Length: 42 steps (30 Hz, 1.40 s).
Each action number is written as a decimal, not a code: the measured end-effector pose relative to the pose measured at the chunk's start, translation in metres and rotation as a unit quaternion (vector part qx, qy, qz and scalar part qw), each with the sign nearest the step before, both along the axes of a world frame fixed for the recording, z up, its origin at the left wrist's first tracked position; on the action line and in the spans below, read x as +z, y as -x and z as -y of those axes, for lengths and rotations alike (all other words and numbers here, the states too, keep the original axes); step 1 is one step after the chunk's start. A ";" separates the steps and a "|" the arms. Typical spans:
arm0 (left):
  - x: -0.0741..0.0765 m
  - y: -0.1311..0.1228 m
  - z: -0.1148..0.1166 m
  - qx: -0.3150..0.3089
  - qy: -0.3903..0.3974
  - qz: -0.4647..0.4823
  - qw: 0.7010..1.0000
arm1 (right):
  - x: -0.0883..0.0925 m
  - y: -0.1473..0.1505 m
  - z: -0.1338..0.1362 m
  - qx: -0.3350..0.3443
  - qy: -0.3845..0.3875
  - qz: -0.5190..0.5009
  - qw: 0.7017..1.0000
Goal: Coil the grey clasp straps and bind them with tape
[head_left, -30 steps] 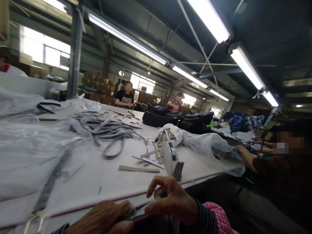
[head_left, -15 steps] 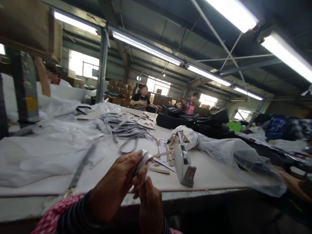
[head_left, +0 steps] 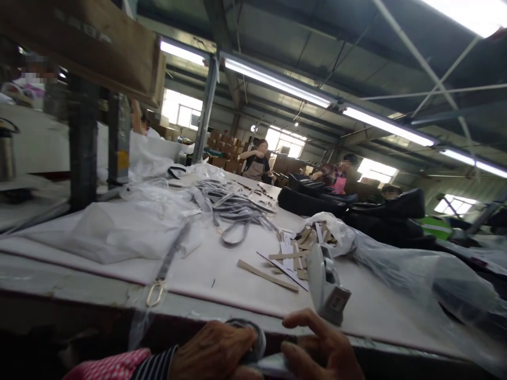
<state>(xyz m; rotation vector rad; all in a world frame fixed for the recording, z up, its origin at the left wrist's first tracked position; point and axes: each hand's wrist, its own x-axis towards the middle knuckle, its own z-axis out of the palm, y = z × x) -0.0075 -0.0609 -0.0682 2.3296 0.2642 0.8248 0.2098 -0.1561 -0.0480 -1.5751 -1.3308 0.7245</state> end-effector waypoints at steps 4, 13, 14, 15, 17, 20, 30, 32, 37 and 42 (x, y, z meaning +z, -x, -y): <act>0.028 0.002 0.003 -0.057 0.336 0.004 0.940 | 0.015 0.014 -0.029 -0.112 -0.168 0.123 0.972; 0.119 -0.021 -0.032 -0.066 0.542 0.247 0.801 | -0.030 0.097 -0.065 -0.090 -0.184 -0.002 0.979; 0.121 -0.024 -0.038 -0.052 0.509 0.267 0.817 | -0.032 0.098 -0.064 -0.054 -0.147 -0.032 0.987; 0.120 -0.026 -0.045 -0.031 0.460 0.282 0.841 | -0.032 0.097 -0.061 -0.005 -0.105 -0.065 0.992; 0.105 -0.028 -0.060 0.026 0.332 0.268 0.904 | -0.027 0.088 -0.050 0.090 -0.025 -0.137 0.986; 0.064 -0.023 -0.077 0.118 0.066 0.147 0.980 | -0.003 0.065 -0.033 0.124 0.049 -0.205 0.970; 0.059 0.016 -0.068 0.059 -0.037 -0.153 0.986 | 0.061 0.000 -0.094 0.262 0.059 -0.124 0.955; 0.082 0.021 -0.078 0.033 0.084 -0.197 0.976 | 0.060 -0.008 -0.111 0.295 0.062 -0.085 0.950; 0.130 0.038 -0.111 -0.010 0.305 -0.275 0.912 | 0.058 -0.015 -0.127 0.258 0.018 0.061 0.964; 0.149 0.039 -0.121 0.031 0.353 -0.184 0.917 | 0.072 0.027 -0.103 0.128 -0.158 0.002 0.979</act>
